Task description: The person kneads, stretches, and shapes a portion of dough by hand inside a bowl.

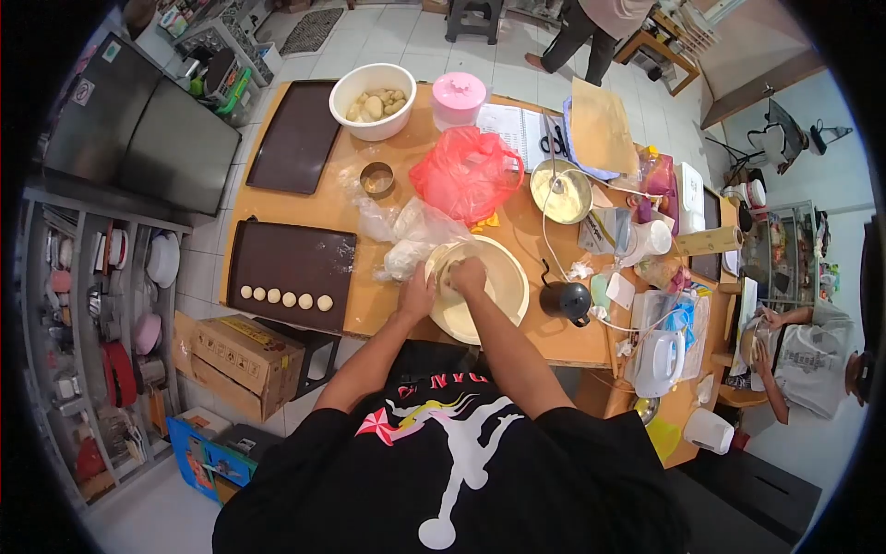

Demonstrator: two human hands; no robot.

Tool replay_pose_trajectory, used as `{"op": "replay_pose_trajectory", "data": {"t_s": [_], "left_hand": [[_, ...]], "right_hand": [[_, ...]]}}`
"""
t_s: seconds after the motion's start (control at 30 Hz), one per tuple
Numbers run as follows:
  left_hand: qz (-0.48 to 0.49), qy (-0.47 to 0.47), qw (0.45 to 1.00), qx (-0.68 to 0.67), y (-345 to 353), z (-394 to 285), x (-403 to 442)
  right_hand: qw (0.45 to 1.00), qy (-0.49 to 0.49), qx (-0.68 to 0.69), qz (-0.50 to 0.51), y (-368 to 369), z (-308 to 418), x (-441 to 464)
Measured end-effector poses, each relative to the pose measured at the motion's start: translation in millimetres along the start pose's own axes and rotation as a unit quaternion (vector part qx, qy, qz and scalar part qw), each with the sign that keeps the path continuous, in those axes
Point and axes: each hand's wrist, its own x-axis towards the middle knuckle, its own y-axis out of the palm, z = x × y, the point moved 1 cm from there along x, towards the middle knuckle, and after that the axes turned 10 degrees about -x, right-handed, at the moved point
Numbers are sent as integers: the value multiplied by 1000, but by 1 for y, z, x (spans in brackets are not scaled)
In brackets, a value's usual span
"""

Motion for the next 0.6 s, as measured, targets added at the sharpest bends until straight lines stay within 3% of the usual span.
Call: {"op": "replay_pose_trajectory", "data": {"t_s": [0.03,0.13,0.27,0.4,0.43,0.47,0.5,0.6], "left_hand": [[3,-4,1000,-2,0,-2,1],[-11,-4,1000,3,2,0,-1],[11,-40,999,4,2,0,3],[-16,-19,1000,0,8,5,5],[-7,-32,999,-2,4,-1,4],[2,-45,999,-4,2,-5,3],[-5,-36,999,-12,1,-7,2],[-18,-12,999,-27,1,-9,0]], "right_hand": [[962,159,216,57,-5,0,4],[785,271,555,56,-12,-2,15],[693,242,664,142,43,-73,60],[764,178,602,150,-15,-61,12],[890,133,412,145,-34,-58,-2],[967,84,200,132,-57,-55,-17],[993,31,-24,114,-72,-51,-31],[985,82,-125,82,-84,-53,-60]]}}
